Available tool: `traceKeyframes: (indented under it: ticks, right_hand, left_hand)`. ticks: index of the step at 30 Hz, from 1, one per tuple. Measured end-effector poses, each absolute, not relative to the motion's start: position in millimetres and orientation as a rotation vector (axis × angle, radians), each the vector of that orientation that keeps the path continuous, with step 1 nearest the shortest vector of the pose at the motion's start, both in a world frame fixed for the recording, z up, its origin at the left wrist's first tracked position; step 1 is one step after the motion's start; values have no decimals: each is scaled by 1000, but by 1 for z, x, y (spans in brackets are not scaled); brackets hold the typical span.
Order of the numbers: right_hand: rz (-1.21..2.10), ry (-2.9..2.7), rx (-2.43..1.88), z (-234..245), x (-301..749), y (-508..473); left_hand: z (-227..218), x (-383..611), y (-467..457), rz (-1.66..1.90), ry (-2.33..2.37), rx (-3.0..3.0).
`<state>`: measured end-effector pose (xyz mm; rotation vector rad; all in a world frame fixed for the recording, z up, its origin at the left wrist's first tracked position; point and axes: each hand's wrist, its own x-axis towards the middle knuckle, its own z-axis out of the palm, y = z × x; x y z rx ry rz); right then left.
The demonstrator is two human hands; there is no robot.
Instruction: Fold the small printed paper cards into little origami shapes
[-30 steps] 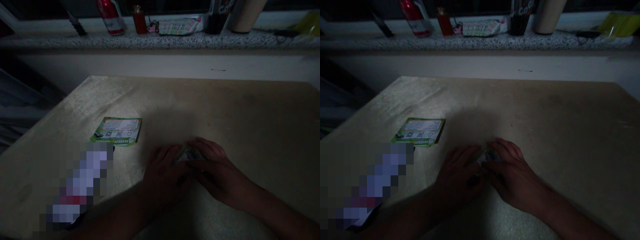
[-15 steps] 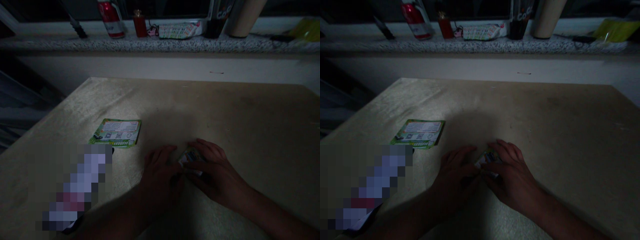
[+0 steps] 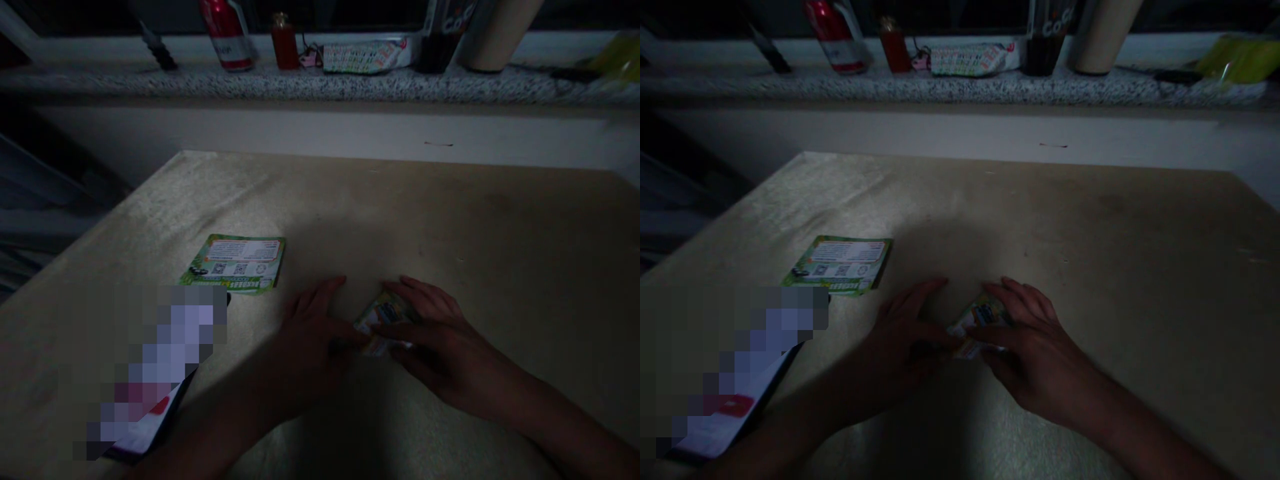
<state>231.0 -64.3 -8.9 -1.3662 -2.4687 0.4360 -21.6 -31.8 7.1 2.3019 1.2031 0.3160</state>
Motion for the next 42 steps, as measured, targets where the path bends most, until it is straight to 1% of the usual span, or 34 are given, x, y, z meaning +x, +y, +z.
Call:
traceKeyframes:
  ticks: [9,13,18,23,28,36,42]
  right_hand:
    - [477,-2519,-1332,-7,236,-62]
    - [497,-2412,-1380,-11,237,-64]
    - [466,-2296,-1461,-13,234,-67]
    - [572,-2227,-1406,-5,227,-68]
    - [597,-2127,-1400,-4,224,-69]
    - [932,-1793,-1309,-19,217,-75]
    - [1093,-1512,-1188,-12,214,-71]
  left_hand:
    - [9,-30,-28,284,1100,2374]
    - [9,-32,-29,293,1097,2373]
    - [0,-24,-33,402,1099,2359]
    - [-6,-11,-36,487,1097,2332]
    - [-5,-6,-35,547,1099,2298]
    - [-11,-3,-38,654,1222,1980]
    - [-4,1,-37,640,1143,1508]
